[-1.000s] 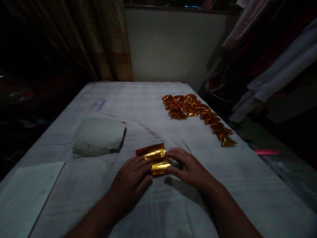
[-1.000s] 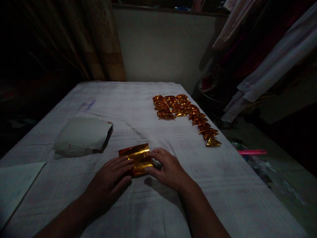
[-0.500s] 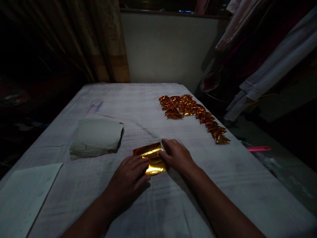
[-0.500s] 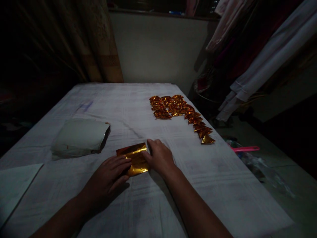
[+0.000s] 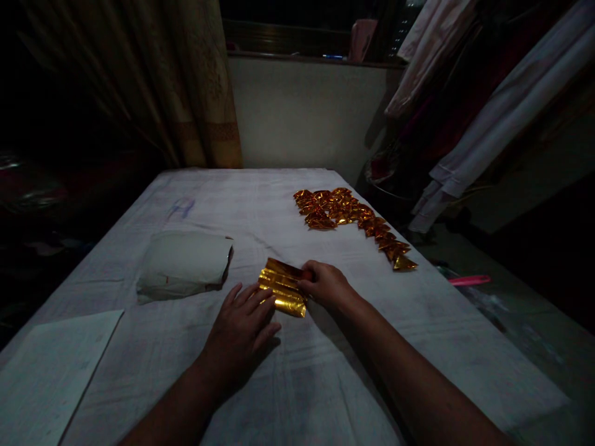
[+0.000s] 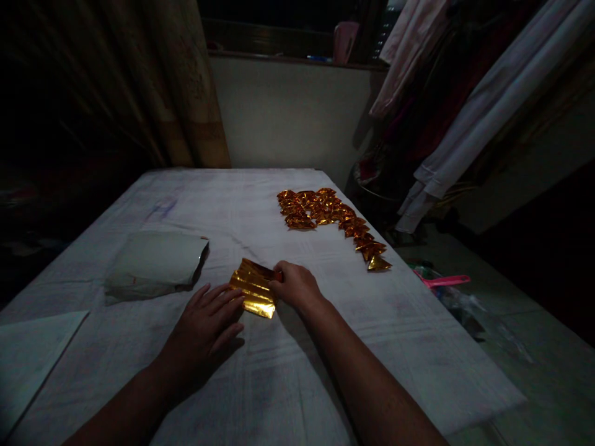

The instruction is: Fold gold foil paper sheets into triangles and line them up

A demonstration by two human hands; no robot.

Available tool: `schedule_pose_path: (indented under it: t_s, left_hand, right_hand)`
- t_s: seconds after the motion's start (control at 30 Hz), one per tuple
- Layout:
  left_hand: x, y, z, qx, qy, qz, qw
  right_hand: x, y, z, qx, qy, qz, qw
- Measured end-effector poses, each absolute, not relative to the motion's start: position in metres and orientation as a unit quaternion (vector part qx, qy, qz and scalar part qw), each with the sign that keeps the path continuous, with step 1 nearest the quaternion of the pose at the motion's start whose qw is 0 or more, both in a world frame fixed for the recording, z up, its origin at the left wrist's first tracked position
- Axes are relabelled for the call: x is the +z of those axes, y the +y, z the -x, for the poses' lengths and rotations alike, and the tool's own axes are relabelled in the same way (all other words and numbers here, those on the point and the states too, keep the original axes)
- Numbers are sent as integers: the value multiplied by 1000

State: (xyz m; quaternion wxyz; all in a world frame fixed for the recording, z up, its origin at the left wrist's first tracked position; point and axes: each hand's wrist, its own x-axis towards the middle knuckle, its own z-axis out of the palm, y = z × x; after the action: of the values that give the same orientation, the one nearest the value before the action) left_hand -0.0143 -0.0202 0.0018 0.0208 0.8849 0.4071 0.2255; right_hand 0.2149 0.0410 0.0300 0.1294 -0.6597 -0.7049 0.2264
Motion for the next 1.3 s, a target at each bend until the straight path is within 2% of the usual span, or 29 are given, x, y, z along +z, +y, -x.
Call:
schedule_pose_path:
  t_s: [0.07,0.17,0.37,0.6,0.83,1.03,1.17,1.3]
  left_hand:
    - [0,-25,7,234,411,-881,15]
    - [-6,-32,-3,235,400,-886,7]
    - [-16,-36,-9,219,412,-884,18]
    - [-2,-30,-15,196,423,-881,72]
    - [6,-24,-30,160,425,-889,48]
    - [8,-23,-32,181,432,-882,42]
    - [9,-29,-24,208,428,-879,35]
    - [10,-36,-12,222,432,-874,-6]
  right_hand:
    - [27,27,-211,197,-645,715,184]
    - [21,4,-202,210,-632,723,183]
    - [18,-22,-203,287,-685,630,226]
    - [9,10,-237,352,-710,561,241]
    - [10,52,-239,109,-855,479,164]
    - [10,66,-240,-2,-925,363,116]
    - [4,49,-239,-56,-932,318,164]
    - [-4,22,-235,-24,-921,310,232]
